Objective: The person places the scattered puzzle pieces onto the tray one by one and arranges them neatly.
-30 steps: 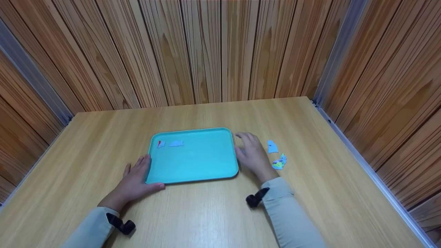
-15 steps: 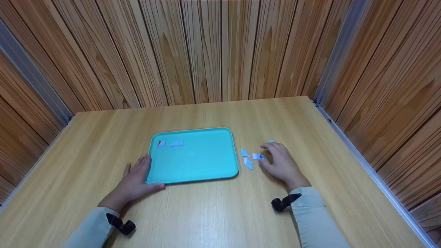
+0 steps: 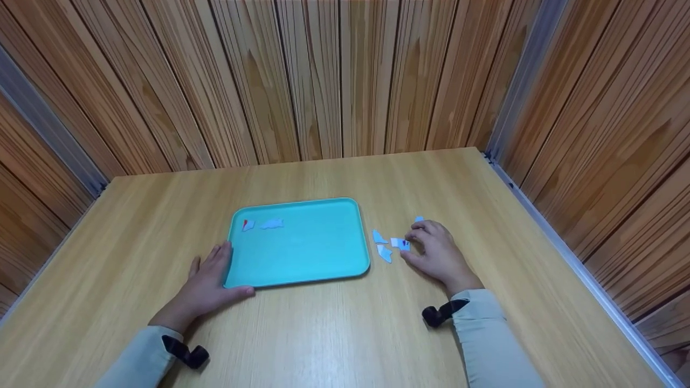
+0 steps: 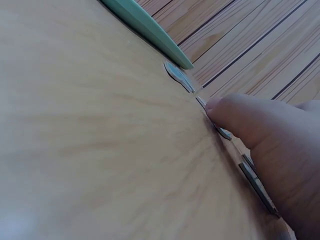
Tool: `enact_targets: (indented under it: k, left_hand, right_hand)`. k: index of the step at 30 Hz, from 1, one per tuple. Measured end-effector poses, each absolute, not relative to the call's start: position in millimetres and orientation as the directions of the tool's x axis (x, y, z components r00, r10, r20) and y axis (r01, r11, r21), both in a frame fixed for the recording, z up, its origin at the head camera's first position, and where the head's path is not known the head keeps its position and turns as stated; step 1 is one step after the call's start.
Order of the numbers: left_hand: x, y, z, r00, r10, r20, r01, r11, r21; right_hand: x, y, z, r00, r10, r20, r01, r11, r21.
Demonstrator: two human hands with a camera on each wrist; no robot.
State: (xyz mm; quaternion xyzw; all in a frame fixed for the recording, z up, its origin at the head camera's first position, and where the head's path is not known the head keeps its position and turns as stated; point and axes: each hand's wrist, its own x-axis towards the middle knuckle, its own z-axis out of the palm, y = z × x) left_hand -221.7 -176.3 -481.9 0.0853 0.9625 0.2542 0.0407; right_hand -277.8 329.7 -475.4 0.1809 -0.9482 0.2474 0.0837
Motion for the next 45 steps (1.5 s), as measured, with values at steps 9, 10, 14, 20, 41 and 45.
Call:
enact_targets:
  k: [9,10,14,20,41,45]
  left_hand:
    - [-223.4,-173.9,-481.3,-0.982,0.185,-0.030,0.147,0.859,0.490]
    - [-223.6,-174.1,-481.5,-0.982,0.186,-0.031,0.148,0.860,0.488]
    - [-224.2,-175.6,-481.5,-0.981,0.191,-0.034,0.152,0.864,0.480]
    - [-224.7,-177.0,-477.2,-0.981,0.191,-0.045,0.146,0.863,0.484]
    - [-223.8,-175.3,-480.2,-0.982,0.186,-0.026,0.149,0.856,0.495]
    - [-224.2,-175.4,-481.9,-0.983,0.184,-0.025,0.148,0.859,0.490]
  right_hand:
    - [-281.6,324.4,-473.2,-0.935,-0.262,0.239,-0.347,0.817,-0.460]
    - [-282.0,324.0,-473.6,-0.933,-0.261,0.247,-0.350,0.816,-0.460]
    - [-283.9,320.9,-473.4,-0.929,-0.253,0.271,-0.354,0.819,-0.452]
    - [-290.2,311.7,-468.3,-0.941,-0.221,0.255,-0.320,0.825,-0.466]
    - [-317.1,251.3,-460.2,-0.890,-0.270,0.367,-0.424,0.784,-0.452]
    - [-323.2,234.3,-457.2,-0.896,-0.287,0.338,-0.420,0.795,-0.439]
